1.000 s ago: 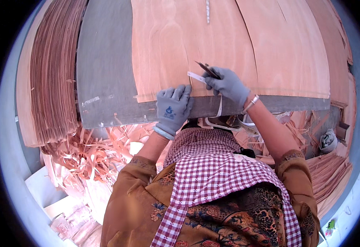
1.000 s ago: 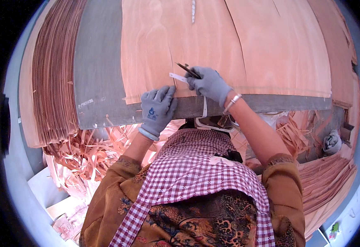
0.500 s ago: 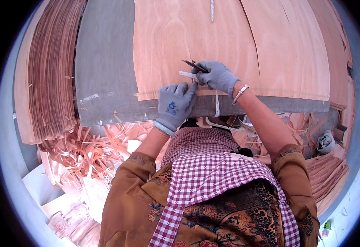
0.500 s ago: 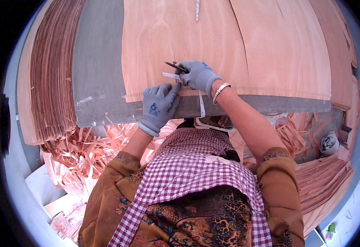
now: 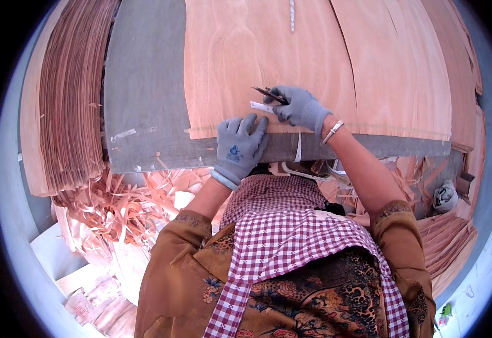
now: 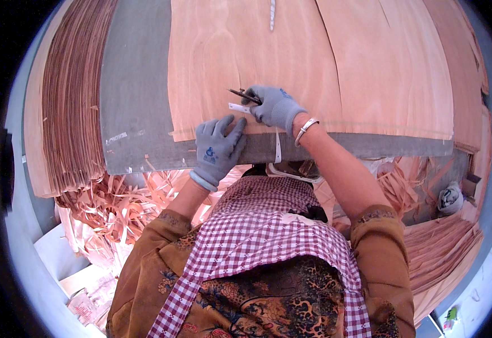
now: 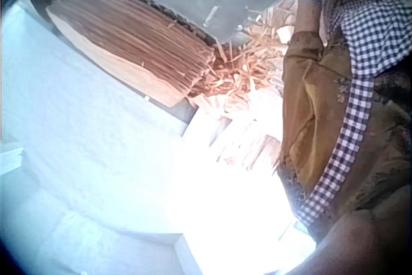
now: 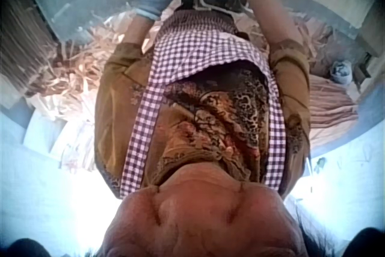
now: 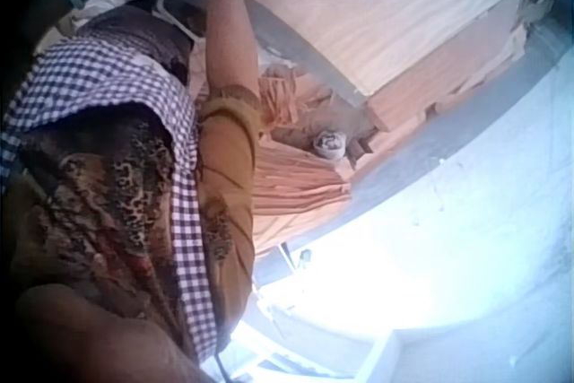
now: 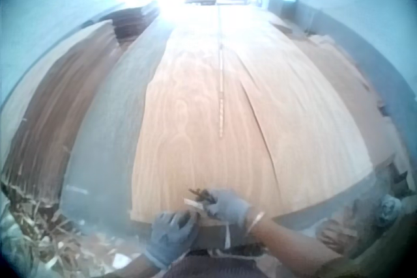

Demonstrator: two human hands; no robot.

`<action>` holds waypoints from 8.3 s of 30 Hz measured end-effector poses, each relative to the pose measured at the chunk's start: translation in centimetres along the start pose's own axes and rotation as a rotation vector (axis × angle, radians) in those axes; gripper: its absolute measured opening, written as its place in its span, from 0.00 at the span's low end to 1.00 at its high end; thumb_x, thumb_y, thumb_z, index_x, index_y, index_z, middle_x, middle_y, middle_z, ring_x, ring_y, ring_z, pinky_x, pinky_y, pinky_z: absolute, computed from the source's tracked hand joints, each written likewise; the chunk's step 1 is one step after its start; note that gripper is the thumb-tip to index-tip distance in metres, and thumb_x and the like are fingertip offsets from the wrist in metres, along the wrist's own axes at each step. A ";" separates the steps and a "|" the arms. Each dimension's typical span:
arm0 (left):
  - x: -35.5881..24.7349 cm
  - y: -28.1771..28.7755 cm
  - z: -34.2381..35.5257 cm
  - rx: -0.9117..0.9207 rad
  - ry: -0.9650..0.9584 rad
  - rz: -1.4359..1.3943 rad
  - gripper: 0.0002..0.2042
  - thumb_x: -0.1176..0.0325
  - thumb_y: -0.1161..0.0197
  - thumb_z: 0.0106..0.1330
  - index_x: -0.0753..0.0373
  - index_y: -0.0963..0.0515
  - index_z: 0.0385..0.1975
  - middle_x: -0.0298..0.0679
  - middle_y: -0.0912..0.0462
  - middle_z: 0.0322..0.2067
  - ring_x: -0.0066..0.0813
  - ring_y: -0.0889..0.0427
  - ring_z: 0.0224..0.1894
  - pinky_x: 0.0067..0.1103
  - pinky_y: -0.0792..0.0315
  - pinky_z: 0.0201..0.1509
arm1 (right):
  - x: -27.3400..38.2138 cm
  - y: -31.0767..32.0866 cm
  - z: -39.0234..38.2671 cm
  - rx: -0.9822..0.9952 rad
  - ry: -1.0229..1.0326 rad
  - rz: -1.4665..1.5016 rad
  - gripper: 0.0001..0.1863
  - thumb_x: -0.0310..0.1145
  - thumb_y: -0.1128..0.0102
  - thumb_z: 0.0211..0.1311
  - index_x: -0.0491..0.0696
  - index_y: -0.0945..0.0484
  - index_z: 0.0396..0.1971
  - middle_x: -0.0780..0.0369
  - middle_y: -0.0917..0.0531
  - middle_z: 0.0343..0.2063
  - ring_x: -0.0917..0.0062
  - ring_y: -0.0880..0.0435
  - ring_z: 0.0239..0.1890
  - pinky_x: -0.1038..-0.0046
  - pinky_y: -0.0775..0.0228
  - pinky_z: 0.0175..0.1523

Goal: The person cuts strips of wood veneer using a hand knife and a straight-edge guide, then gathers and folds long pieces of veneer by hand.

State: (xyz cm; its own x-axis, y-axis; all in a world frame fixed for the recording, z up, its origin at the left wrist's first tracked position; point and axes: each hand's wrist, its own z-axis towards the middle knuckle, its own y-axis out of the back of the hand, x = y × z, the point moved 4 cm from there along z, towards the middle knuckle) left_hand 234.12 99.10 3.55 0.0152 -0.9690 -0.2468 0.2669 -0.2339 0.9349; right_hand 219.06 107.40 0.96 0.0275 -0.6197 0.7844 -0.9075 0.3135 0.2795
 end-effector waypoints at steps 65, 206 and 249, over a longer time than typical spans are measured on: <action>-4.5 -6.9 22.9 0.032 -0.117 -0.319 0.23 0.64 0.46 0.62 0.65 0.32 0.57 0.50 0.29 0.55 0.45 0.32 0.58 0.36 0.40 0.61 | -1.9 28.8 6.7 -0.385 0.147 0.326 0.08 0.32 0.43 0.58 0.44 0.23 0.34 0.64 0.19 0.22 0.84 0.27 0.18 0.81 0.35 0.23; -11.3 -23.2 66.1 -0.090 -0.602 0.025 0.21 0.59 0.53 0.67 0.62 0.30 0.56 0.44 0.30 0.58 0.41 0.34 0.62 0.36 0.45 0.66 | -12.1 62.6 13.4 -0.730 0.011 -0.051 0.06 0.30 0.42 0.56 0.46 0.19 0.31 0.62 0.17 0.25 0.81 0.18 0.25 0.77 0.28 0.28; -17.7 -11.9 30.1 0.214 -0.776 -0.061 0.28 0.58 0.46 0.62 0.67 0.36 0.60 0.54 0.34 0.59 0.51 0.37 0.62 0.41 0.47 0.66 | -29.9 26.6 -31.8 -1.199 -0.215 0.530 0.11 0.35 0.37 0.54 0.43 0.23 0.30 0.67 0.25 0.22 0.83 0.31 0.24 0.76 0.38 0.27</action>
State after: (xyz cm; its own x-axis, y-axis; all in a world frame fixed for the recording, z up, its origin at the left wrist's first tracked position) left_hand 201.66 116.62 4.49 -0.6878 -0.7151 -0.1246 0.0546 -0.2221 0.9735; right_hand 207.37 157.15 2.51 -0.3801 -0.2920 0.8776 0.1443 0.9185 0.3681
